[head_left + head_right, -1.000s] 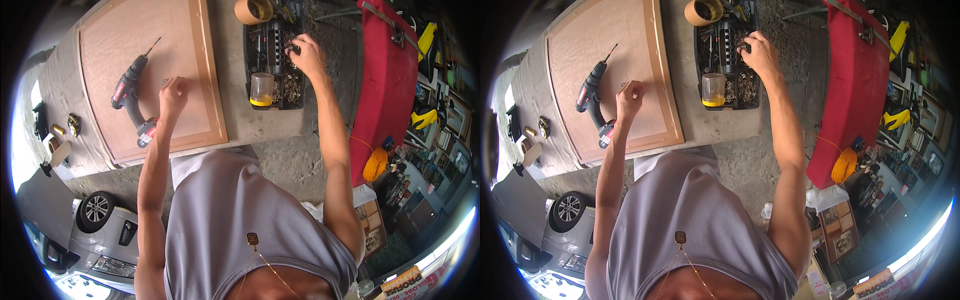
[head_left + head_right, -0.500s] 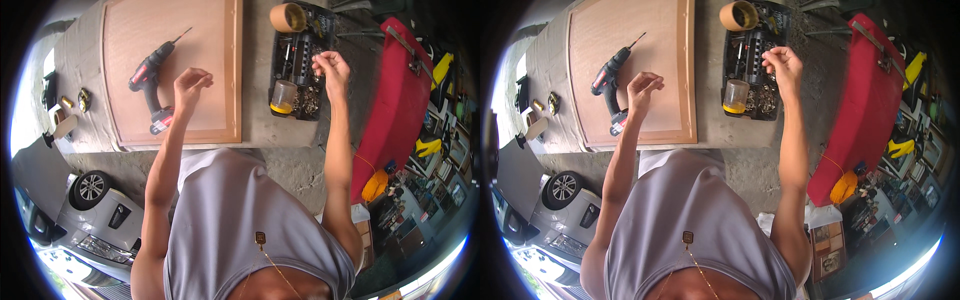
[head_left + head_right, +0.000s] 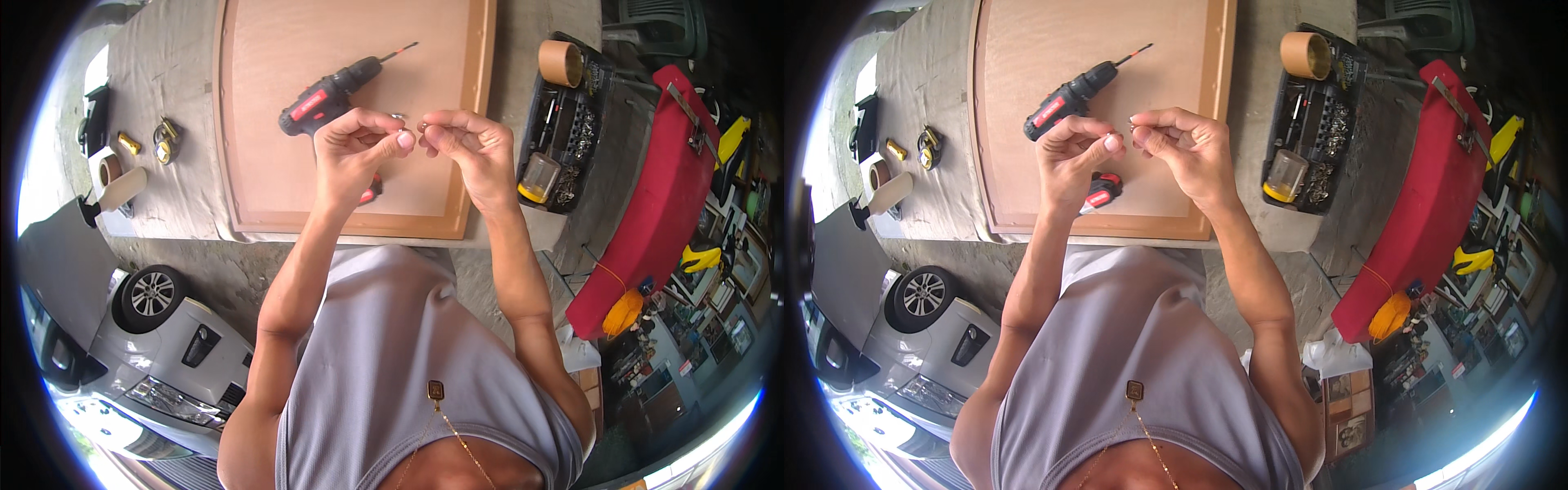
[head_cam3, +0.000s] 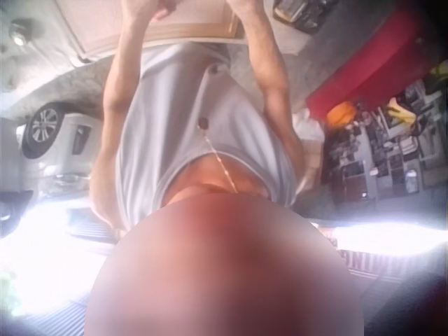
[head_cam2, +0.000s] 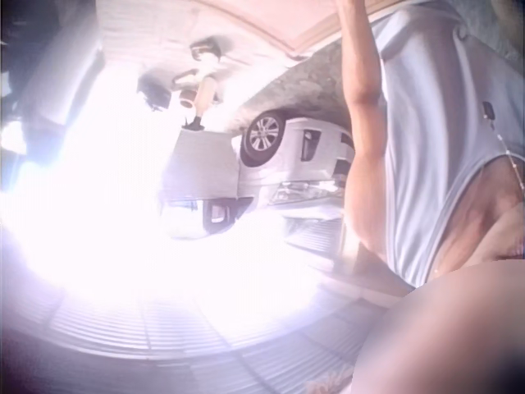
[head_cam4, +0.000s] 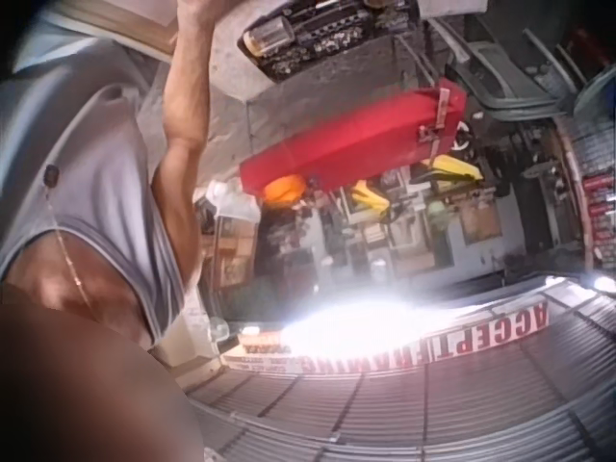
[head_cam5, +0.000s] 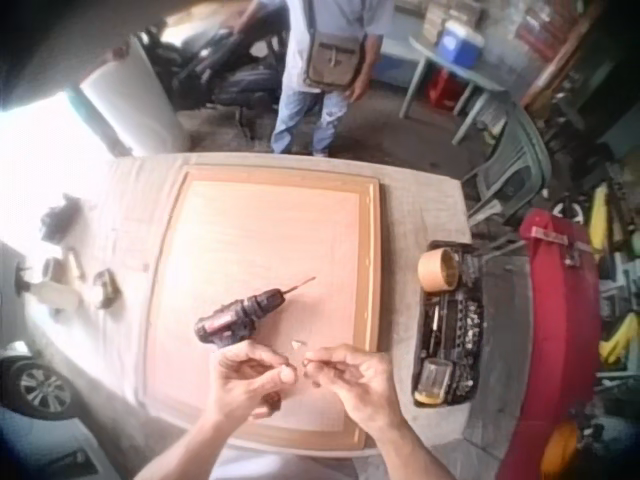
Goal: The person assembles a wooden picture frame by taping and cutting the frame pieces, then uses a drill to screw the frame together. They measure the frame with a tape measure and attach a yellow cord to the back.
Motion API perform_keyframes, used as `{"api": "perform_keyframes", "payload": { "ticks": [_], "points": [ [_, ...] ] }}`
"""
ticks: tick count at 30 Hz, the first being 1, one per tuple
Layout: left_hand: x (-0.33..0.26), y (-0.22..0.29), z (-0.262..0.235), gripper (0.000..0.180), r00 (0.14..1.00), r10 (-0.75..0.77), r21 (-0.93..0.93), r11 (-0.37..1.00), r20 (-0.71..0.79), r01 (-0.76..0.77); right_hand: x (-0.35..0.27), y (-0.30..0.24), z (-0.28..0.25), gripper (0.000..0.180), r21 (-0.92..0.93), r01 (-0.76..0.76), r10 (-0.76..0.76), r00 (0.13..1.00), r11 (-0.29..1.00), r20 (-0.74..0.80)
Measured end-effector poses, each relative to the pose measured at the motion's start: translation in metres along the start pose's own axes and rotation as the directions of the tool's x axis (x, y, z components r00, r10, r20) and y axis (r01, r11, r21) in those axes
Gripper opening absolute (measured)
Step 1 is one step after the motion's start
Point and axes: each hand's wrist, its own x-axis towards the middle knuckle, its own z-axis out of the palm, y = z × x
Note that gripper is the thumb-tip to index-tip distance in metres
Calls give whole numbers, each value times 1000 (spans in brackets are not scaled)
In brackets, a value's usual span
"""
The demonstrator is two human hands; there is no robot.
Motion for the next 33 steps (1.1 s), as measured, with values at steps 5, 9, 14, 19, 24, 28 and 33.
{"api": "perform_keyframes", "payload": {
  "ticks": [5, 9, 14, 19, 24, 28, 33],
  "points": [
    [7, 34, -52, 11, 998, -17, 6, 1000, 63, 17, 11, 19, 65, 13, 29, 28, -26, 997, 999, -67],
    [10, 46, -92, 12, 996, 10, 1, 1000, 89, -10, 18, 30, 111, 10, 101, 40, -27, 991, 994, -132],
    [5, 56, -117, 12, 980, 139, 203, 965, 144, -166, 25, 42, 146, 13, 234, -20, 82, 962, 972, -259],
    [5, 63, -138, 12, 986, 66, 195, 976, 151, -96, 24, 48, 169, 16, 18, 38, -29, 939, 999, -343],
    [10, 59, -153, 16, 958, 145, 99, 980, 248, -174, 18, 47, 180, 16, -161, 88, -131, 951, 983, -281],
    [12, 61, -159, 13, 941, 125, 103, 981, 315, -165, 11, 50, 186, 16, -212, 135, -192, 941, 968, -278],
    [9, 58, -160, 14, 944, 74, -53, 997, 322, -60, 3, 57, 191, 16, -263, 209, -268, 940, 942, -212]
  ]
}}
